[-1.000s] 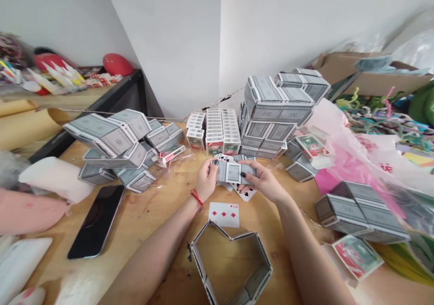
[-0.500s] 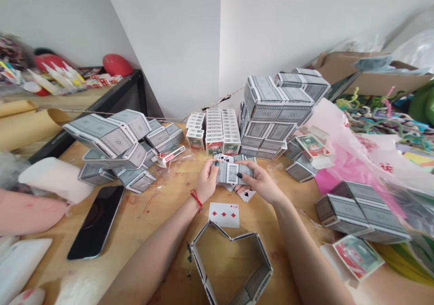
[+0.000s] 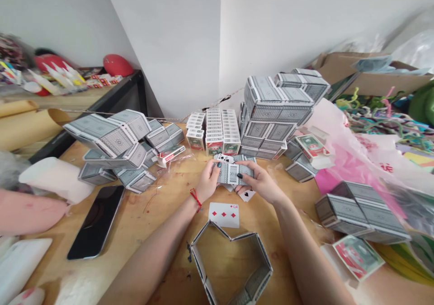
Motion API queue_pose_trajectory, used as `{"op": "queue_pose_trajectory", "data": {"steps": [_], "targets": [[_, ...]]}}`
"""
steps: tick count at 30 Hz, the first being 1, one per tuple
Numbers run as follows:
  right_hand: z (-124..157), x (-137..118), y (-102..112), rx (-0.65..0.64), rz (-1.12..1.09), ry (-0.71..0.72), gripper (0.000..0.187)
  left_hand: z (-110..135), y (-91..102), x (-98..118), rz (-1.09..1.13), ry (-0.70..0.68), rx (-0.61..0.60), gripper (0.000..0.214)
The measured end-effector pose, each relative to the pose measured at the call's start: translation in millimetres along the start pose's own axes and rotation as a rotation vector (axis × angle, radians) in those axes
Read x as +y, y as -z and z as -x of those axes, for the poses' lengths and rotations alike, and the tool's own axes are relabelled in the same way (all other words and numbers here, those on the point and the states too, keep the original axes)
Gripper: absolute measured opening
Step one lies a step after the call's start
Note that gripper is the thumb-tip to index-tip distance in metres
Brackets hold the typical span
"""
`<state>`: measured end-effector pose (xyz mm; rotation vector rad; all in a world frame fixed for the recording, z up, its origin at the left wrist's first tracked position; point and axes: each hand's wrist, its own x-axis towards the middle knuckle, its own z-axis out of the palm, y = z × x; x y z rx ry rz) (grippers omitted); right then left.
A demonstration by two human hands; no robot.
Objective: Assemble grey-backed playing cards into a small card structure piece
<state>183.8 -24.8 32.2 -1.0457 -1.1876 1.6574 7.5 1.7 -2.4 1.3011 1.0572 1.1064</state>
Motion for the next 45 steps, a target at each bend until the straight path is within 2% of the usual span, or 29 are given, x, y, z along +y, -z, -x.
{"op": "queue_pose_trajectory", "data": {"steps": [13,20,27,36,42,45], "targets": [[-0.8,1.3,-0.9,0.020,0.013,-0.014,0.041,-2.4,1.4,-5.2,-0.021,0.004,-0.025,0.027],[-2.5,6.2,0.5,0.025,0.005,-0.019,0.040,-4.8,3.1,-8.6,-0.103,0.020,-0.059,0.025],[-7.5,19.9,-1.3,-0.040,-0.017,-0.037,0.049,-5.9,2.1,-13.2,-0.256,-0.109,-0.076,0.024],[-8.0,23.1,0.2,-0.070,-0.020,-0.010,0.053,-6.8,3.7,-14.0,-0.206,-0.096,-0.087,0.022],[-6.0,24.2,0.2,-0.032,0.116,0.035,0.075,-8.1,1.5,-11.6,-0.088,-0.012,-0.099,0.027],[-6.6,24.7,1.9,0.048,0.297,0.099,0.065,-7.5,-1.4,-9.7,-0.020,0.046,-0.059,0.028]]}}
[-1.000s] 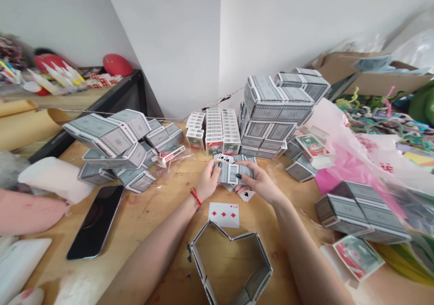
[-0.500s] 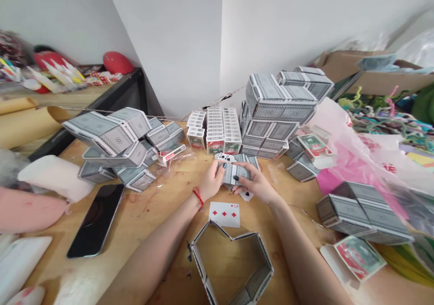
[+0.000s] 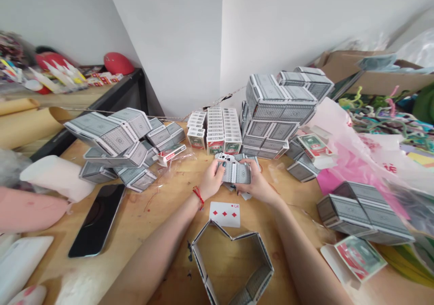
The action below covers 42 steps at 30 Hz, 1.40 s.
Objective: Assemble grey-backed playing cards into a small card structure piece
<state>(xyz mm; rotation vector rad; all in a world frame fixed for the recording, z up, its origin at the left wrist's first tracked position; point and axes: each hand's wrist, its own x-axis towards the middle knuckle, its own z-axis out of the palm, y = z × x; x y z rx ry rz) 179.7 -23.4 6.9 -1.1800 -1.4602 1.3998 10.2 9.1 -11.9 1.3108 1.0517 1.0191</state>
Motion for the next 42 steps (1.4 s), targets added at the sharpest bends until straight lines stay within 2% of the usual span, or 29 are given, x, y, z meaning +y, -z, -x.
{"op": "queue_pose_trajectory", "data": {"steps": [4,7,9,12,19,27,34,42], "targets": [[-3.9,1.3,1.7,0.184,0.385,0.190,0.051,1.1,-2.4,4.2,0.067,0.041,0.036,0.029],[-6.5,3.0,0.0,0.282,0.530,0.278,0.049,1.7,-2.9,6.2,0.106,0.037,0.109,0.030],[-7.2,4.3,-2.9,0.315,0.539,0.268,0.049,2.1,-3.3,6.7,0.143,0.023,0.163,0.031],[-6.9,4.8,-9.2,0.327,0.516,0.245,0.051,2.7,-4.3,7.1,0.168,-0.002,0.179,0.034],[-5.0,0.4,-19.9,0.295,0.509,0.302,0.051,1.9,-3.1,8.1,0.027,-0.113,0.278,0.030],[-4.3,3.0,-16.0,0.257,0.462,0.310,0.051,-0.6,0.8,8.2,0.125,0.037,0.215,0.040],[-2.6,7.1,-19.2,0.265,0.431,0.281,0.051,1.7,3.2,8.3,0.005,-0.007,0.195,0.036],[-2.6,9.5,-20.2,0.285,0.456,0.278,0.051,3.0,2.8,10.5,0.017,-0.008,0.129,0.036]]}}
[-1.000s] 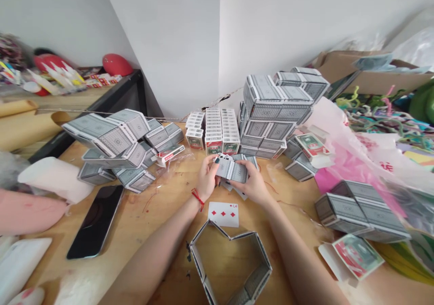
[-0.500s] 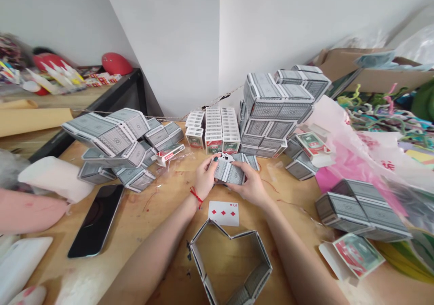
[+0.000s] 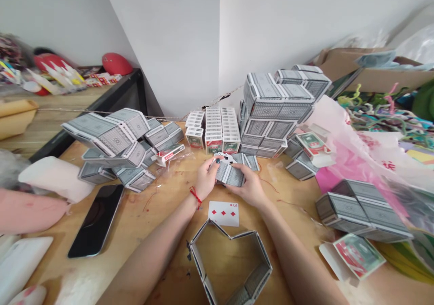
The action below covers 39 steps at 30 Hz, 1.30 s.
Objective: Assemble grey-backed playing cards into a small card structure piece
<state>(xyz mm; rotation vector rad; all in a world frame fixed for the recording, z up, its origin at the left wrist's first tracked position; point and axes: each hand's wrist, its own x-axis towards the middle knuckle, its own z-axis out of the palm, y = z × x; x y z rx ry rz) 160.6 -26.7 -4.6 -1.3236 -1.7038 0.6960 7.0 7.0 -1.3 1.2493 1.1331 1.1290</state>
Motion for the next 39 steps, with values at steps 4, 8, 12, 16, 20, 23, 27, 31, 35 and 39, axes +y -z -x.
{"op": "queue_pose_trajectory", "data": {"steps": [4,8,12,16,20,23,27,31,35,39], "targets": [[0.5,-0.7,0.9,-0.007,0.022,0.012,0.050,0.6,0.5,-0.7,-0.007,-0.002,-0.028,0.034],[0.6,-0.6,1.7,-0.021,0.035,0.021,0.050,0.3,0.0,-1.1,-0.052,-0.051,-0.026,0.030],[0.6,0.9,1.2,-0.022,0.053,0.022,0.051,-0.2,-0.5,-1.3,-0.077,-0.079,-0.020,0.028],[0.3,1.2,-0.3,-0.008,0.055,0.049,0.050,0.0,-0.6,-2.8,-0.081,-0.091,-0.029,0.027],[-0.3,-2.1,0.1,0.001,0.061,0.053,0.047,0.5,-1.1,-3.5,-0.099,-0.102,-0.032,0.029],[-1.2,-4.6,1.4,0.011,0.063,0.051,0.046,1.2,-1.5,-2.2,-0.081,-0.089,-0.033,0.030],[-3.2,-5.4,1.4,0.040,0.064,0.056,0.046,3.4,-3.6,0.9,-0.005,-0.034,-0.052,0.033],[-4.7,-6.1,1.8,0.141,0.075,0.025,0.050,5.6,-7.3,3.4,0.109,0.035,-0.056,0.036],[-6.0,-7.2,9.0,0.129,0.023,0.051,0.050,4.0,-5.9,2.9,0.167,0.085,-0.020,0.028],[-10.4,-1.5,23.0,0.303,0.019,-0.091,0.027,-2.3,2.3,-0.7,0.246,0.087,0.123,0.025]]}}
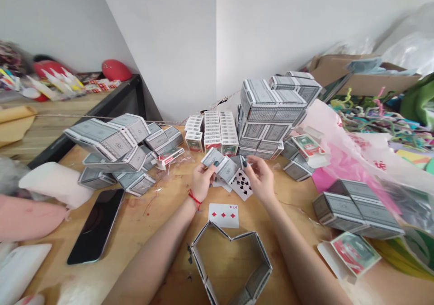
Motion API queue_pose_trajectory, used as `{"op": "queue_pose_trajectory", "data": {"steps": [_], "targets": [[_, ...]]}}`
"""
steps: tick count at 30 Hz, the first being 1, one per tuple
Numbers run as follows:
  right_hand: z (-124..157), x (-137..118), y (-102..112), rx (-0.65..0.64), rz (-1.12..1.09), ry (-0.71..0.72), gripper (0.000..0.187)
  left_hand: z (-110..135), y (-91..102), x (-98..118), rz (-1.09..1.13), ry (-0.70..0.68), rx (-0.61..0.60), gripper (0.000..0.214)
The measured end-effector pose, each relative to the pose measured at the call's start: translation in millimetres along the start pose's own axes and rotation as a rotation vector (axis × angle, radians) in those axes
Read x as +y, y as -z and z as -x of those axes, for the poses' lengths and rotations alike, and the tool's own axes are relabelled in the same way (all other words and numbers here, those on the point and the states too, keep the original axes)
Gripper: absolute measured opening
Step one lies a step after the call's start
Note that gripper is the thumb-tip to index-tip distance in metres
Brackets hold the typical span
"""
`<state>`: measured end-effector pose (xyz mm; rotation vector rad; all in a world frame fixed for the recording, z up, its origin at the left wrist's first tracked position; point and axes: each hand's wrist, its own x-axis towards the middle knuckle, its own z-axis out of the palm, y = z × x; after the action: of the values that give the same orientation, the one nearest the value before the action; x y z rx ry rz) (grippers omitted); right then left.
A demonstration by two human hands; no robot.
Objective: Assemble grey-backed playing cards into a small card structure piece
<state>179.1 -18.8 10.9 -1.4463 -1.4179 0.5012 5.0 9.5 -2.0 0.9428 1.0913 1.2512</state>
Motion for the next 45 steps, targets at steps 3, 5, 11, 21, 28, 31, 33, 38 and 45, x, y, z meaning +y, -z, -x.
{"op": "queue_pose_trajectory", "data": {"steps": [3,5,11,21,28,31,33,38,45], "targets": [[-7.5,7.3,9.4,-0.002,0.151,-0.098,0.018,-5.2,4.4,-0.7,0.079,-0.037,0.085,0.022],[-9.7,10.5,14.0,-0.104,0.259,-0.105,0.015,-6.6,5.0,-0.8,0.122,-0.056,0.076,0.020],[-0.1,3.9,12.4,-0.357,0.664,-0.104,0.040,-4.2,1.9,-0.5,0.028,-0.156,0.061,0.024],[-9.1,-7.3,19.5,-0.461,0.477,-0.320,0.013,-10.2,0.0,-0.1,0.012,-0.126,0.043,0.037],[-11.1,-25.2,23.8,-0.344,-0.116,-0.315,0.017,-9.6,1.9,-7.0,-0.048,-0.066,0.033,0.053],[-8.9,-35.8,22.0,-0.375,-0.319,-0.376,0.021,-8.9,1.3,-6.4,-0.025,-0.050,-0.012,0.052],[-7.8,-39.5,21.7,-0.401,-0.309,-0.331,0.013,-9.3,1.1,-6.5,0.000,-0.040,-0.031,0.051],[-6.7,-35.4,21.0,-0.306,-0.021,-0.114,0.028,-10.8,1.4,-8.5,-0.014,-0.039,-0.056,0.050],[-6.7,-28.0,17.2,-0.238,-0.098,-0.073,0.036,-7.8,-0.8,-4.6,-0.078,-0.064,-0.054,0.046]]}}
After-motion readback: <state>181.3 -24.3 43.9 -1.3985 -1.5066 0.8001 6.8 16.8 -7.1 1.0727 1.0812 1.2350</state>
